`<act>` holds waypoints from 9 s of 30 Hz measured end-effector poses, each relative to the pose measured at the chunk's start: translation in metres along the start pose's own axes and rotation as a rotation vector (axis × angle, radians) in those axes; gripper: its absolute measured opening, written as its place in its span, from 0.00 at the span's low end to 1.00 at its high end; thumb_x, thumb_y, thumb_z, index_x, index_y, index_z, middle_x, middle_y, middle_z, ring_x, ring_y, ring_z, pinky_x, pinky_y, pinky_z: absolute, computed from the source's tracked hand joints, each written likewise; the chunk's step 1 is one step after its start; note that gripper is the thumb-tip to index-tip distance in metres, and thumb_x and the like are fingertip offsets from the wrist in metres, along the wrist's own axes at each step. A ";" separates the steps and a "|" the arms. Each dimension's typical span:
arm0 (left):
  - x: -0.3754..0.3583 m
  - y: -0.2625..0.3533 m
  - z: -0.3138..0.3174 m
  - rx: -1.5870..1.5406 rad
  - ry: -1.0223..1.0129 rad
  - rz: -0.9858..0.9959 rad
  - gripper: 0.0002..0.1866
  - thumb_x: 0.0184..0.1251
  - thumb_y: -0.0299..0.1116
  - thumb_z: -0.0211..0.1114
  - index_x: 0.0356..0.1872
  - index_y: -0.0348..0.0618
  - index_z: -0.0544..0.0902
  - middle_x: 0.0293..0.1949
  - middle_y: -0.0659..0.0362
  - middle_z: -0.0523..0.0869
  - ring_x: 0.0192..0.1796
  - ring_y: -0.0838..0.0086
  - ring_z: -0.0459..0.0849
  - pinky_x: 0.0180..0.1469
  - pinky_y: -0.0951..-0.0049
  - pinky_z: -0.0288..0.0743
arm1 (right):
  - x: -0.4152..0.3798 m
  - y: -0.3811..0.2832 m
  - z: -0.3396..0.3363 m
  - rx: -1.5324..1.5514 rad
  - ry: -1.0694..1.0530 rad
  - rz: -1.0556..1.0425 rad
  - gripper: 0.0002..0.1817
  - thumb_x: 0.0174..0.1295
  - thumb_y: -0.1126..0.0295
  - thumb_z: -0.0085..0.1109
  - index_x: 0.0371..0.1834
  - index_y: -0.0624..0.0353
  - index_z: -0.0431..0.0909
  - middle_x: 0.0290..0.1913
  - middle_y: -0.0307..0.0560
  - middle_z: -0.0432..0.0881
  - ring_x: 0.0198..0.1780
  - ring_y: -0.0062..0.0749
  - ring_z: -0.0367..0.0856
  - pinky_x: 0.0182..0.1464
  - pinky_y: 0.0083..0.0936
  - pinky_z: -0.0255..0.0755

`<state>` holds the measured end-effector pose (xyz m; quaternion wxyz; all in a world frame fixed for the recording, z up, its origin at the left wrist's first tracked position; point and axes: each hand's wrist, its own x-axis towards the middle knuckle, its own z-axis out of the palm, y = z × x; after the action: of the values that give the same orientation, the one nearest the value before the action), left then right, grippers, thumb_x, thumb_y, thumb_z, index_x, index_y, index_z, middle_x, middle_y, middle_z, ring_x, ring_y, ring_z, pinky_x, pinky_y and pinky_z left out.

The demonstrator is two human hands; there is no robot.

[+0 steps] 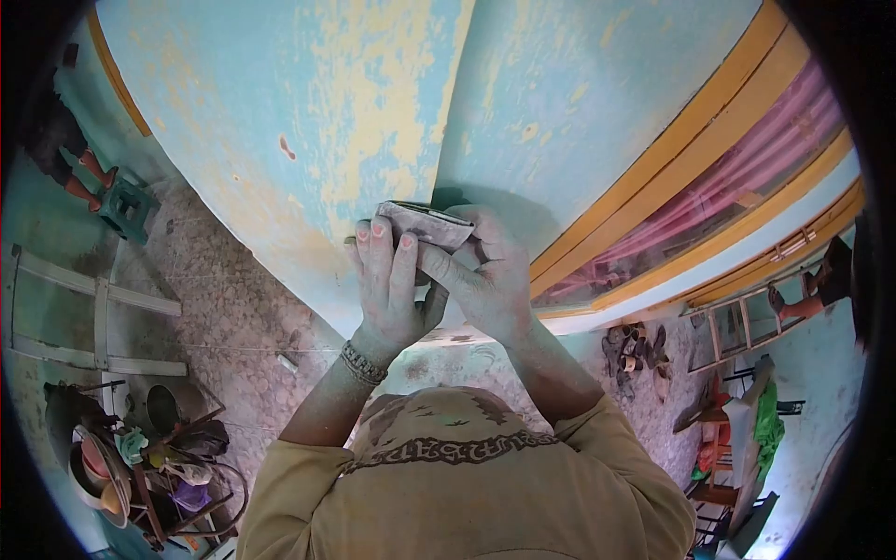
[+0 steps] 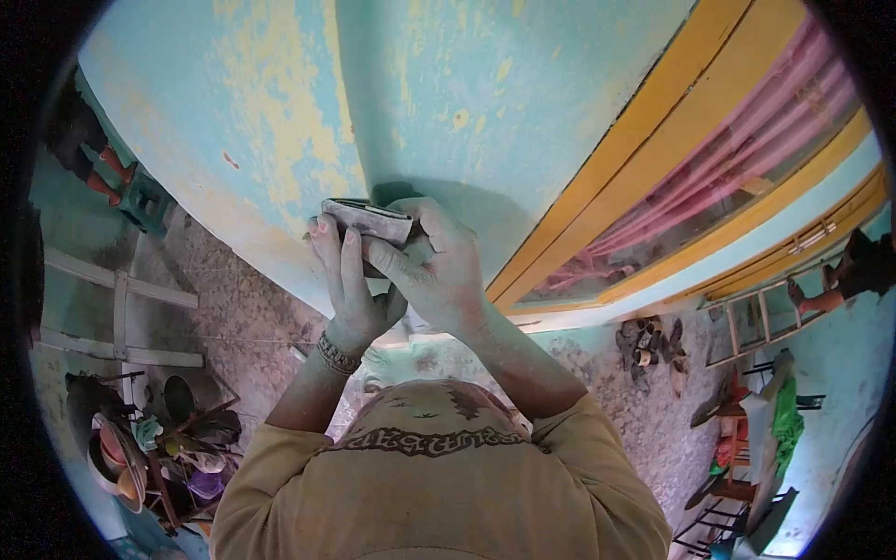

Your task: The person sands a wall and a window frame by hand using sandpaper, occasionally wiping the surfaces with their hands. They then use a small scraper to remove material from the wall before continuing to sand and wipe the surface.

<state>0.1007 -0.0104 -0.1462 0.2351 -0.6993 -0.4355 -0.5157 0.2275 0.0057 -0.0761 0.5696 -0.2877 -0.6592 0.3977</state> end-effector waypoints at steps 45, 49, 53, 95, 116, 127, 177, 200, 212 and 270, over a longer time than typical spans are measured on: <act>0.007 -0.009 -0.009 -0.080 0.011 0.073 0.38 0.75 0.63 0.35 0.70 0.44 0.70 0.75 0.44 0.59 0.79 0.52 0.51 0.75 0.42 0.38 | -0.026 0.015 0.012 0.303 -0.004 0.084 0.11 0.64 0.74 0.65 0.46 0.65 0.76 0.40 0.43 0.83 0.39 0.19 0.80 0.42 0.17 0.76; 0.019 -0.009 0.007 0.109 0.122 0.067 0.39 0.75 0.65 0.32 0.72 0.47 0.67 0.77 0.46 0.54 0.80 0.54 0.47 0.75 0.39 0.35 | -0.029 0.010 -0.003 0.233 -0.020 0.168 0.12 0.63 0.75 0.66 0.47 0.66 0.78 0.41 0.44 0.83 0.39 0.21 0.81 0.42 0.17 0.75; 0.025 -0.013 0.014 0.351 0.116 0.155 0.43 0.75 0.64 0.30 0.74 0.34 0.58 0.76 0.34 0.45 0.79 0.42 0.41 0.75 0.36 0.35 | -0.036 0.007 -0.045 -0.390 0.031 -0.215 0.13 0.62 0.77 0.65 0.49 0.66 0.79 0.41 0.48 0.83 0.42 0.33 0.83 0.46 0.23 0.75; 0.072 0.062 0.033 -0.283 0.224 -0.532 0.37 0.76 0.38 0.49 0.75 0.26 0.45 0.77 0.35 0.45 0.79 0.42 0.39 0.76 0.45 0.38 | -0.029 0.100 -0.150 -1.254 0.419 -0.548 0.28 0.67 0.43 0.50 0.58 0.55 0.73 0.71 0.75 0.53 0.74 0.78 0.45 0.67 0.76 0.36; 0.317 0.076 0.002 0.436 0.478 0.059 0.32 0.79 0.40 0.43 0.71 0.20 0.57 0.73 0.32 0.56 0.76 0.37 0.51 0.76 0.45 0.42 | 0.001 0.056 -0.190 -1.161 0.327 -0.781 0.27 0.64 0.48 0.57 0.64 0.46 0.73 0.73 0.67 0.56 0.78 0.67 0.41 0.73 0.69 0.31; 0.175 0.078 0.049 0.425 0.215 -0.018 0.36 0.75 0.47 0.43 0.73 0.25 0.56 0.73 0.26 0.51 0.76 0.32 0.47 0.75 0.40 0.41 | 0.002 0.065 -0.196 -1.090 0.291 -0.865 0.19 0.62 0.57 0.56 0.55 0.46 0.79 0.71 0.59 0.61 0.77 0.67 0.45 0.72 0.73 0.30; 0.014 0.043 0.101 0.419 0.139 -0.078 0.45 0.64 0.61 0.56 0.67 0.25 0.67 0.71 0.28 0.58 0.74 0.30 0.53 0.71 0.32 0.42 | 0.009 0.066 -0.202 -1.045 0.261 -1.022 0.17 0.63 0.63 0.52 0.47 0.60 0.83 0.72 0.65 0.62 0.78 0.66 0.44 0.74 0.68 0.33; 0.154 0.062 0.050 0.177 0.293 -0.059 0.43 0.64 0.58 0.58 0.72 0.33 0.64 0.73 0.34 0.58 0.76 0.35 0.50 0.72 0.37 0.44 | 0.025 0.006 -0.145 -0.869 0.272 -0.829 0.19 0.66 0.60 0.54 0.52 0.62 0.83 0.72 0.74 0.59 0.77 0.72 0.46 0.74 0.64 0.28; 0.040 0.046 0.101 0.181 0.178 0.058 0.34 0.69 0.54 0.55 0.68 0.39 0.70 0.72 0.35 0.61 0.73 0.33 0.57 0.69 0.34 0.49 | 0.044 0.015 -0.142 -1.050 0.283 -1.023 0.17 0.70 0.62 0.51 0.47 0.64 0.83 0.69 0.74 0.65 0.76 0.67 0.53 0.75 0.62 0.37; 0.194 0.093 0.063 0.033 0.374 0.015 0.31 0.62 0.46 0.61 0.64 0.40 0.75 0.67 0.42 0.71 0.67 0.45 0.68 0.65 0.42 0.59 | 0.026 0.039 -0.151 -0.852 0.272 -0.962 0.25 0.71 0.60 0.40 0.54 0.72 0.77 0.63 0.70 0.74 0.74 0.62 0.59 0.76 0.58 0.38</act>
<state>0.2294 0.0620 0.0220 0.3273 -0.5905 -0.3876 -0.6277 0.3682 0.0768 -0.0903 0.5984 -0.2089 -0.7362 -0.2373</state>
